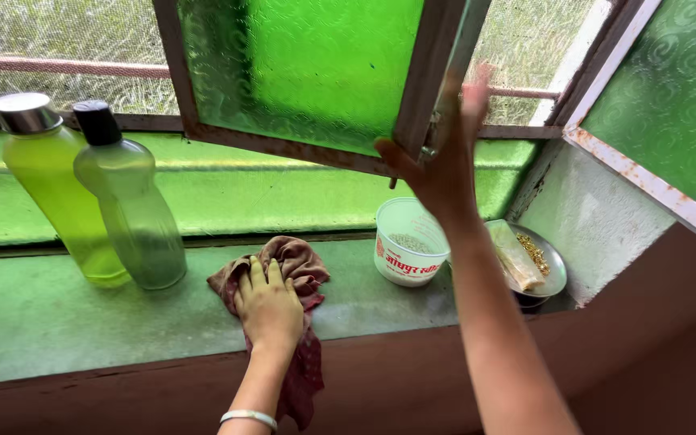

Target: The person wipes a window sill with a cloth, moves several bottles and containers, and then washes and wrings the cloth in a bucket of water before wiping a wooden surface.

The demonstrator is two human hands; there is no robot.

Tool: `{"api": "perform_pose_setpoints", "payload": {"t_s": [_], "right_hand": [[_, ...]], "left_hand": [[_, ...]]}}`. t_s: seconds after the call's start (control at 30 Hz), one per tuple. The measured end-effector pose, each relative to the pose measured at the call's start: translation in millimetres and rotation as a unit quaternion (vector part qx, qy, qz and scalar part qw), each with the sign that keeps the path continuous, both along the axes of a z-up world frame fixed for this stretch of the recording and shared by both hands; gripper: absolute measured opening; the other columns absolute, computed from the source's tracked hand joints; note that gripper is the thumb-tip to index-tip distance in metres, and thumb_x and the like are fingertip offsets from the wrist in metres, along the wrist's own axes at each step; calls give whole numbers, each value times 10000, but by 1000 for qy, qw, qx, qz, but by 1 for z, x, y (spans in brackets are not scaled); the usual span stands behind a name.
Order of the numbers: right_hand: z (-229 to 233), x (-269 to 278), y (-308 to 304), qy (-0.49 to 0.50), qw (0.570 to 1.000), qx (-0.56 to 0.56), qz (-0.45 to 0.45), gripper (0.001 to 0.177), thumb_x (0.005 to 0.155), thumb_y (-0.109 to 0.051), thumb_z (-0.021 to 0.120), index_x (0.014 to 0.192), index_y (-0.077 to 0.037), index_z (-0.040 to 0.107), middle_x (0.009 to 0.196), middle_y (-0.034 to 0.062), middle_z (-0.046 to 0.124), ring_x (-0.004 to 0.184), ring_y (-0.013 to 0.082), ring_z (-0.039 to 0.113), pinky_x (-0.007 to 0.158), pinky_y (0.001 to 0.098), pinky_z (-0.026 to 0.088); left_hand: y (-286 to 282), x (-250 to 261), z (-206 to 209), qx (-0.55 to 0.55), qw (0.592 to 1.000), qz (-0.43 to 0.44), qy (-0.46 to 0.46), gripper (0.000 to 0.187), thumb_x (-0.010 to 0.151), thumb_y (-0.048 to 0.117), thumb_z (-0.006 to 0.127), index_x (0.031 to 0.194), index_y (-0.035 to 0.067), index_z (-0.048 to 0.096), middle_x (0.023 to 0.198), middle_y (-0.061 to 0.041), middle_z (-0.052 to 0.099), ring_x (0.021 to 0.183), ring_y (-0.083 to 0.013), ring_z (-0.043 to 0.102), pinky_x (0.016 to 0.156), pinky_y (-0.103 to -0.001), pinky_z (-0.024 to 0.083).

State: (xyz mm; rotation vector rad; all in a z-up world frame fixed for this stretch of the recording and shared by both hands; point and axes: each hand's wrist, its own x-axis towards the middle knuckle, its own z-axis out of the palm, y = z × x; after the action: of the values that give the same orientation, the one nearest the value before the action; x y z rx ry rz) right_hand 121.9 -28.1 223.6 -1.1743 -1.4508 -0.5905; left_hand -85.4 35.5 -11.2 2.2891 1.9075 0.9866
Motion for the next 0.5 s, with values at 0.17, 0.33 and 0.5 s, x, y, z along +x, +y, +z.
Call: {"api": "perform_pose_setpoints", "payload": {"t_s": [0.17, 0.33, 0.5], "right_hand": [[-60, -74, -28, -19, 982, 164, -90, 565, 1028, -187, 719, 1485, -60, 412, 1439, 164, 505, 1281, 350, 570, 1108, 438, 489], [-136, -153, 12, -44, 965, -191, 173, 385, 869, -36, 570, 1250, -69, 619, 1296, 135, 666, 1240, 337, 623, 1094, 423, 489], [-195, -178, 62, -95, 886, -435, 131, 525, 1027, -317, 382, 1538, -224, 463, 1612, 104, 391, 1511, 337, 269, 1213, 489, 134]], "left_hand": [[-4, -13, 5, 33, 999, -15, -13, 579, 982, 404, 526, 1474, 101, 524, 1548, -140, 464, 1380, -347, 449, 1129, -472, 349], [2, -41, 6, -136, 986, 48, 82, 597, 997, 361, 464, 1582, 302, 358, 1678, -71, 286, 1370, -299, 448, 1048, -446, 423], [36, -75, -21, -62, 989, 71, 111, 646, 941, 366, 478, 1564, 275, 339, 1658, -75, 257, 1408, -286, 412, 1023, -413, 447]]}}
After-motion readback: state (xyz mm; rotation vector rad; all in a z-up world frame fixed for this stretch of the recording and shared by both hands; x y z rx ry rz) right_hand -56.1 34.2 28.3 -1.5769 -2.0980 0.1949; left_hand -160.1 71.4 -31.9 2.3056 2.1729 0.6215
